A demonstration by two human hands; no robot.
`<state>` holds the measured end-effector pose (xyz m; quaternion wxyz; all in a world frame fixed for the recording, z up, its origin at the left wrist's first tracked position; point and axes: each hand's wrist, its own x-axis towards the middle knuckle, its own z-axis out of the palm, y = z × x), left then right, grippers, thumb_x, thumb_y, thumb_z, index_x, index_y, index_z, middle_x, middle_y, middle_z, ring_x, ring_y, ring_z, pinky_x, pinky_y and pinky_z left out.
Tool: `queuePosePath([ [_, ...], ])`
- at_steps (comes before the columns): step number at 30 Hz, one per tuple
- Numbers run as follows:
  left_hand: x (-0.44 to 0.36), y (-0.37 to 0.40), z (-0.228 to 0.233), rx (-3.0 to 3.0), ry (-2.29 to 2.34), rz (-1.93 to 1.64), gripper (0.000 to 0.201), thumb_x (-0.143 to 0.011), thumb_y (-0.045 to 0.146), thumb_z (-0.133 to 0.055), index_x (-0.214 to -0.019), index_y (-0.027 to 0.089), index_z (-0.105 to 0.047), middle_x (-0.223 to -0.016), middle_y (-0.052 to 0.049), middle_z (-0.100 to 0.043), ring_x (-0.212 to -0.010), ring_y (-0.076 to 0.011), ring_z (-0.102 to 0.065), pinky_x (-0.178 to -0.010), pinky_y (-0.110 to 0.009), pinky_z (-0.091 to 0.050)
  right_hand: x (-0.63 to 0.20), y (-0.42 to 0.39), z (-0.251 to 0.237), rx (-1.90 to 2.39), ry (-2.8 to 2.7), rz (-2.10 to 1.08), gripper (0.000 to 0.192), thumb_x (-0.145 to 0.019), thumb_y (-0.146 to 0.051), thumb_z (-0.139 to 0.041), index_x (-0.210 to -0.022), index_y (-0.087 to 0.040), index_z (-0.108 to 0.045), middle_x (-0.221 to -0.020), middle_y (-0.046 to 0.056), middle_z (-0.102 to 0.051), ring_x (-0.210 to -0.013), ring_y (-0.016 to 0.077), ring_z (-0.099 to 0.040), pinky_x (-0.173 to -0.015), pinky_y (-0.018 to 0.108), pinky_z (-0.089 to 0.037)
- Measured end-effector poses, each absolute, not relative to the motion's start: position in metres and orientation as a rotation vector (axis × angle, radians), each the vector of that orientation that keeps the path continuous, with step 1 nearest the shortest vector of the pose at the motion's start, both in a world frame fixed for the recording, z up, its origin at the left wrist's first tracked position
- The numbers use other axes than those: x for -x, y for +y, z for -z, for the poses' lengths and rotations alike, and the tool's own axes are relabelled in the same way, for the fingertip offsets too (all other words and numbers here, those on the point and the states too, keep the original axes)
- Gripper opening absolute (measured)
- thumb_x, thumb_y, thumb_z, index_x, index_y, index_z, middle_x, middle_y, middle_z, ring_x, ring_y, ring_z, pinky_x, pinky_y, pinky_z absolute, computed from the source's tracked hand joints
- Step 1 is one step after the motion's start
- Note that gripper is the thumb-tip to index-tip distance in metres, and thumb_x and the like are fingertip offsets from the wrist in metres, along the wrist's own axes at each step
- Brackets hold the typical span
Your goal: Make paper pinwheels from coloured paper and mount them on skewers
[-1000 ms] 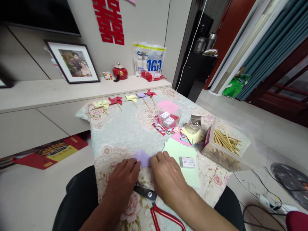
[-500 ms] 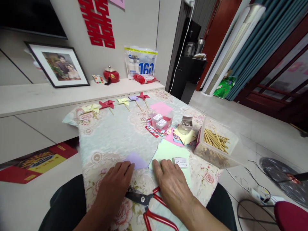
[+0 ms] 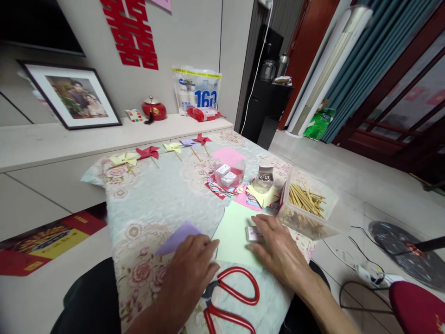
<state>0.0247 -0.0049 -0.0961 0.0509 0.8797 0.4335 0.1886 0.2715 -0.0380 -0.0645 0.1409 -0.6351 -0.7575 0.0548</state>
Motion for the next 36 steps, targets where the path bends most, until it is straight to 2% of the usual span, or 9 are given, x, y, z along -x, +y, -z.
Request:
queuePosePath([
  [5, -0.046, -0.005, 0.095, -2.950, 1.173, -0.595, 0.024, -0.083, 0.004, -0.067, -0.103, 0.016, -0.070, -0.091, -0.005, -0.071, -0.076, -0.0236, -0.065, -0.064, -0.036, -0.053, -0.269, -0.034, 0.074, 1.902, -2.199, -0.236, 0.049, -0.093, -0.018, -0.055, -0.142, -0.013, -0.050, -0.127, 0.018, -0.064, -0.115, 0.0311, -0.060, -0.097, 0.048, -0.049],
  [9, -0.046, -0.002, 0.099, -3.007, 1.068, -0.688, 0.015, -0.082, 0.006, -0.070, -0.094, 0.015, -0.070, -0.091, -0.006, -0.072, -0.074, -0.0234, -0.064, -0.062, -0.036, -0.053, -0.270, -0.030, 0.078, 1.890, -2.188, -0.236, 0.044, -0.095, -0.020, -0.054, -0.138, -0.014, -0.052, -0.116, 0.016, -0.067, -0.105, 0.0302, -0.063, -0.091, 0.046, -0.050],
  [19, -0.046, 0.017, 0.101, -2.973, 1.090, -0.839, 0.012, -0.080, 0.004, -0.071, -0.084, 0.015, -0.070, -0.078, -0.004, -0.069, -0.069, -0.0237, -0.062, -0.059, -0.037, -0.052, -0.262, -0.020, 0.076, 1.853, -2.165, -0.222, 0.032, -0.096, -0.023, -0.056, -0.127, -0.015, -0.059, -0.110, 0.014, -0.068, -0.101, 0.0300, -0.063, -0.087, 0.043, -0.050],
  [22, -0.039, 0.010, 0.096, -2.959, 1.135, -0.837, 0.013, -0.081, 0.004, -0.069, -0.090, 0.014, -0.071, -0.084, -0.006, -0.071, -0.073, -0.0244, -0.064, -0.061, -0.037, -0.055, -0.259, -0.020, 0.076, 1.833, -2.171, -0.164, 0.028, -0.095, -0.024, -0.058, -0.122, -0.017, -0.061, -0.112, 0.014, -0.067, -0.102, 0.0307, -0.061, -0.087, 0.044, -0.050],
  [26, -0.013, -0.004, 0.101, -2.901, 1.323, -0.909, 0.025, -0.085, 0.001, -0.060, -0.107, 0.010, -0.069, -0.096, -0.011, -0.072, -0.084, -0.0253, -0.066, -0.074, -0.038, -0.058, -0.253, -0.024, 0.073, 1.728, -2.171, -0.087, 0.032, -0.096, -0.027, -0.057, -0.126, -0.017, -0.058, -0.122, 0.016, -0.063, -0.108, 0.0317, -0.059, -0.090, 0.047, -0.049],
  [28, 0.002, -0.005, 0.107, -2.901, 1.459, -0.830, 0.027, -0.085, 0.000, -0.058, -0.109, 0.008, -0.068, -0.100, -0.014, -0.072, -0.090, -0.0274, -0.067, -0.080, -0.041, -0.059, -0.244, -0.025, 0.071, 1.664, -2.182, -0.102, 0.031, -0.098, -0.025, -0.054, -0.128, -0.017, -0.056, -0.121, 0.015, -0.064, -0.108, 0.0312, -0.059, -0.090, 0.048, -0.050],
  [31, 0.015, -0.001, 0.110, -2.913, 1.580, -0.640, 0.026, -0.084, -0.001, -0.057, -0.105, 0.008, -0.070, -0.101, -0.015, -0.073, -0.089, -0.0268, -0.069, -0.080, -0.039, -0.060, -0.223, -0.021, 0.067, 1.618, -2.220, -0.165, 0.030, -0.098, -0.022, -0.052, -0.128, -0.017, -0.056, -0.119, 0.015, -0.066, -0.108, 0.0314, -0.060, -0.089, 0.049, -0.049],
  [34, 0.015, 0.005, 0.106, -2.983, 1.567, -0.398, 0.033, -0.082, -0.005, -0.054, -0.107, 0.008, -0.071, -0.096, -0.014, -0.075, -0.084, -0.0254, -0.071, -0.074, -0.037, -0.060, -0.200, -0.013, 0.061, 1.590, -2.265, -0.256, 0.030, -0.095, -0.017, -0.055, -0.125, -0.016, -0.059, -0.115, 0.014, -0.069, -0.105, 0.0307, -0.061, -0.089, 0.049, -0.049],
  [36, 0.011, 0.008, 0.102, -3.052, 1.527, -0.349, 0.032, -0.079, -0.006, -0.054, -0.102, 0.007, -0.072, -0.088, -0.013, -0.075, -0.078, -0.0259, -0.071, -0.068, -0.036, -0.060, -0.189, -0.008, 0.058, 1.579, -2.279, -0.292, 0.029, -0.094, -0.015, -0.057, -0.123, -0.016, -0.060, -0.111, 0.013, -0.070, -0.103, 0.0301, -0.062, -0.088, 0.048, -0.049],
])
